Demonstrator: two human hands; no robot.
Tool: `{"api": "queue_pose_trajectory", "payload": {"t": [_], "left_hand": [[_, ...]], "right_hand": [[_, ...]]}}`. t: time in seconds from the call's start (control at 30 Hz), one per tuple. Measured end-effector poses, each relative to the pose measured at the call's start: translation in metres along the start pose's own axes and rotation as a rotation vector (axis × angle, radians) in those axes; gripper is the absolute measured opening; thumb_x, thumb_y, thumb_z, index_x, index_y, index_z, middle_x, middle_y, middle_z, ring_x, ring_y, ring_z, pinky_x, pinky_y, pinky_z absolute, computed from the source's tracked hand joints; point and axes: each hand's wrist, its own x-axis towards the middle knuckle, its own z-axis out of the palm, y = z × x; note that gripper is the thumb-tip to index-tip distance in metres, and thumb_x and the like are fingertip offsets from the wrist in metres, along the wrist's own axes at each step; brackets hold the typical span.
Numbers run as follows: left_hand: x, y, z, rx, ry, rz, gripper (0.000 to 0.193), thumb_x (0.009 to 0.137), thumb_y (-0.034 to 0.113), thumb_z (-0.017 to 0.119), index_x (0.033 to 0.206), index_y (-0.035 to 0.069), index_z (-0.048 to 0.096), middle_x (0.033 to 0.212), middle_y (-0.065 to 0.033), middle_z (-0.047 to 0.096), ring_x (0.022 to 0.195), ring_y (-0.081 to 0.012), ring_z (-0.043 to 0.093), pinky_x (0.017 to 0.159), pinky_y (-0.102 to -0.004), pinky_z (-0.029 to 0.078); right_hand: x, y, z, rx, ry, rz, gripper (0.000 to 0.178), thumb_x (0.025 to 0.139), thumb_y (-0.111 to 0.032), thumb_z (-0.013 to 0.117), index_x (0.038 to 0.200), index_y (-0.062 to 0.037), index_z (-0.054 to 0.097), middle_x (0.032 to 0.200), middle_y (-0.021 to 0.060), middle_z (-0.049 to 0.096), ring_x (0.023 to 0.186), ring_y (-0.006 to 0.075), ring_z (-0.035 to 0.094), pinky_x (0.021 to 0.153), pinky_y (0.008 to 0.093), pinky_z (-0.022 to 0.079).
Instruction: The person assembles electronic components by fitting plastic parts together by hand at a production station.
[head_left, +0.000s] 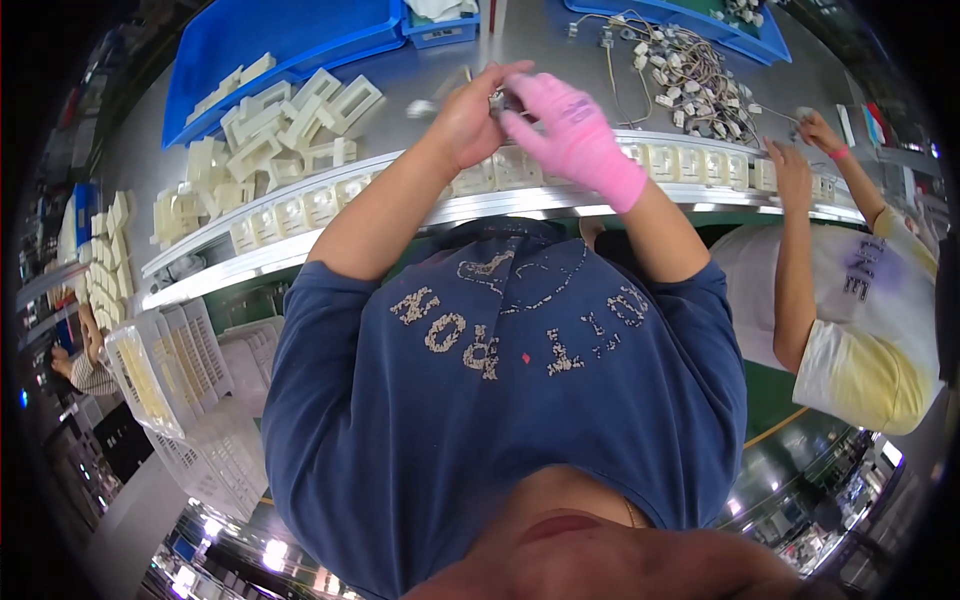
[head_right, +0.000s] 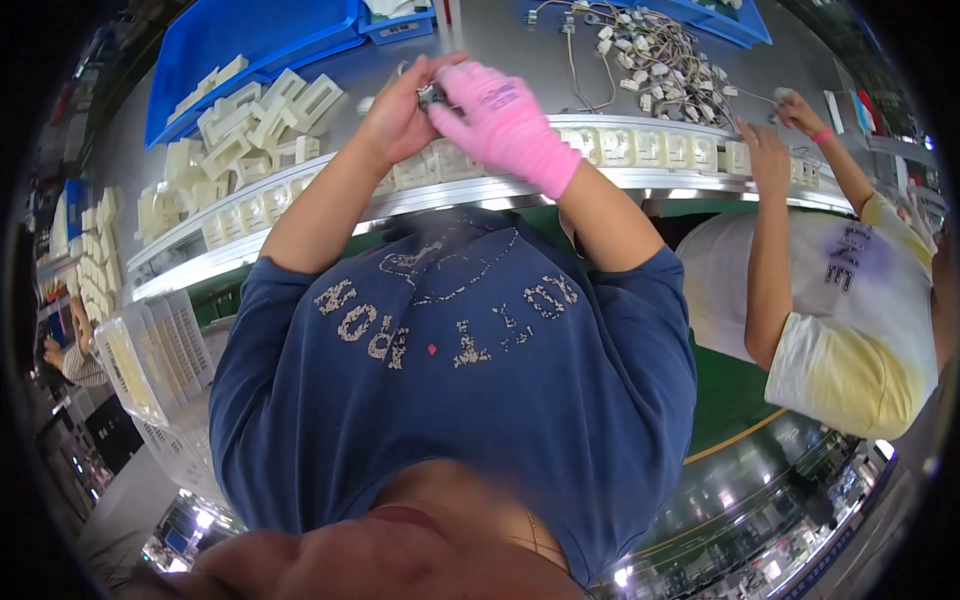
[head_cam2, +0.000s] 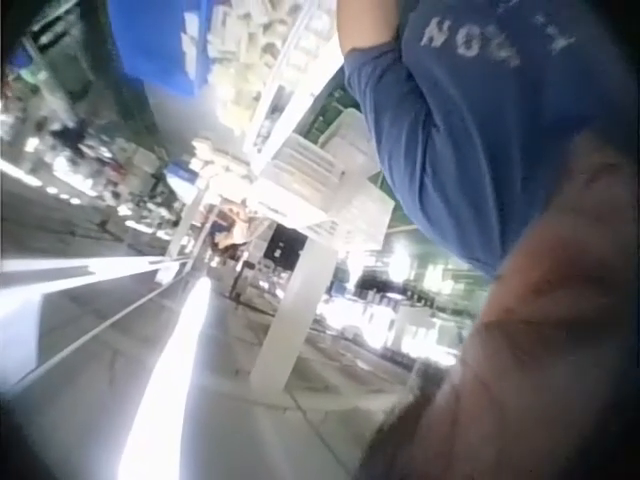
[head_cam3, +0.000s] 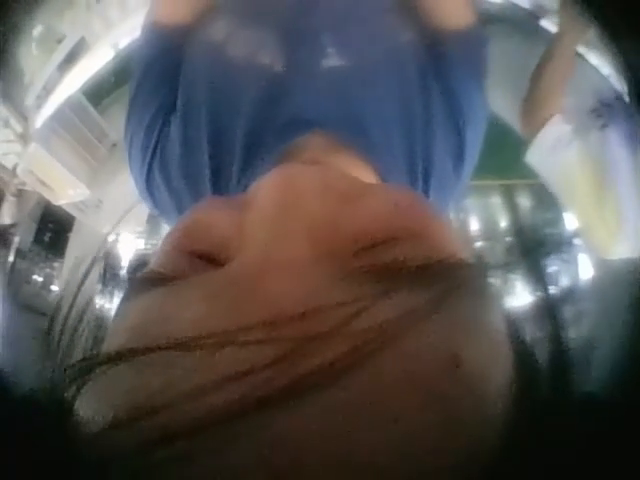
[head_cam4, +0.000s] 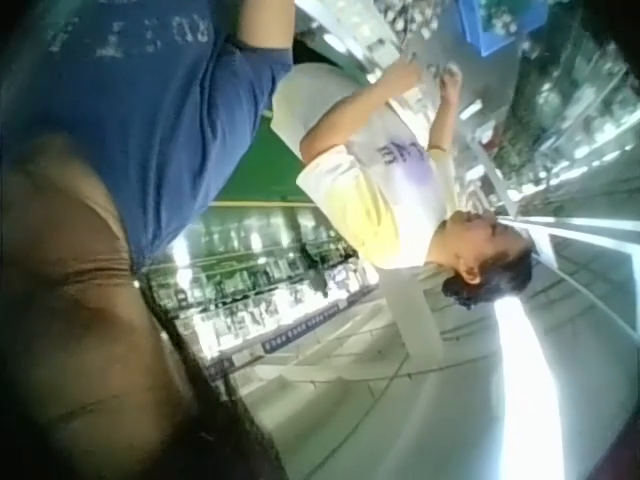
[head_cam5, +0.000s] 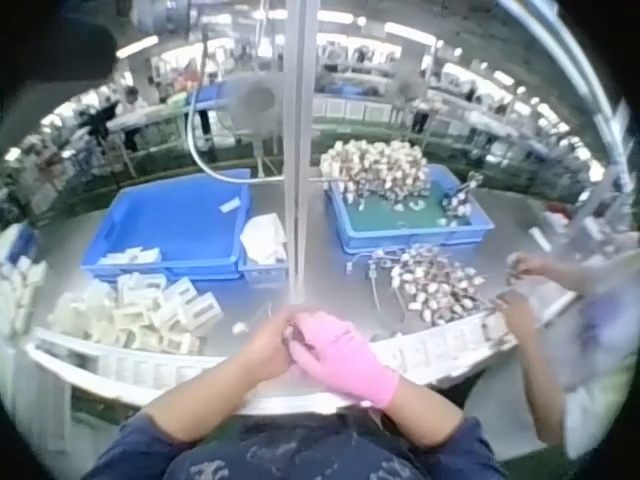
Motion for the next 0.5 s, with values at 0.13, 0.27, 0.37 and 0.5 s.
{"api": "queue_pose_trajectory", "payload": {"t": [0.13,0.27,0.37,0.5], "left_hand": [[0.005,-0.003,0.002,-0.031,0.014,0.019,0.047,0.095,0.039,0.028,0.113,0.000,0.048,0.109,-0.0136,0.050,0.098,-0.0220,0.050,0.090,-0.0409,0.041],[0.008,-0.011,-0.013,0.470,0.224,0.125,0.042,0.092,0.039,0.040,0.093,0.001,0.057,0.074,-0.0055,0.055,0.067,-0.0172,0.053,0.065,-0.0336,0.044],[0.008,-0.013,-0.015,0.640,0.236,0.146,0.038,0.090,0.036,0.047,0.077,0.002,0.059,0.059,-0.0017,0.051,0.052,-0.0153,0.048,0.051,-0.0332,0.039],[0.000,-0.019,-0.004,0.976,0.276,0.381,0.038,0.088,0.034,0.051,0.067,0.002,0.055,0.055,-0.0073,0.051,0.047,-0.0195,0.046,0.049,-0.0353,0.037]], "right_hand": [[-0.005,0.008,0.006,0.045,0.096,-0.044,0.031,0.079,-0.025,0.056,0.102,-0.0044,0.054,0.084,0.0145,0.056,0.076,0.0312,0.056,0.067,0.0376,0.045],[-0.009,0.019,0.002,0.082,-0.017,0.032,0.029,0.077,-0.023,0.059,0.098,-0.0025,0.056,0.078,0.0134,0.055,0.067,0.0275,0.055,0.061,0.0346,0.044],[-0.015,0.020,0.000,0.202,-0.004,0.059,0.033,0.077,-0.032,0.057,0.098,-0.0061,0.054,0.078,0.0127,0.057,0.072,0.0302,0.056,0.065,0.0368,0.045],[-0.021,0.022,-0.012,0.210,-0.088,0.084,0.031,0.077,-0.030,0.057,0.097,-0.0060,0.054,0.077,0.0128,0.056,0.072,0.0293,0.056,0.065,0.0357,0.046]]}}
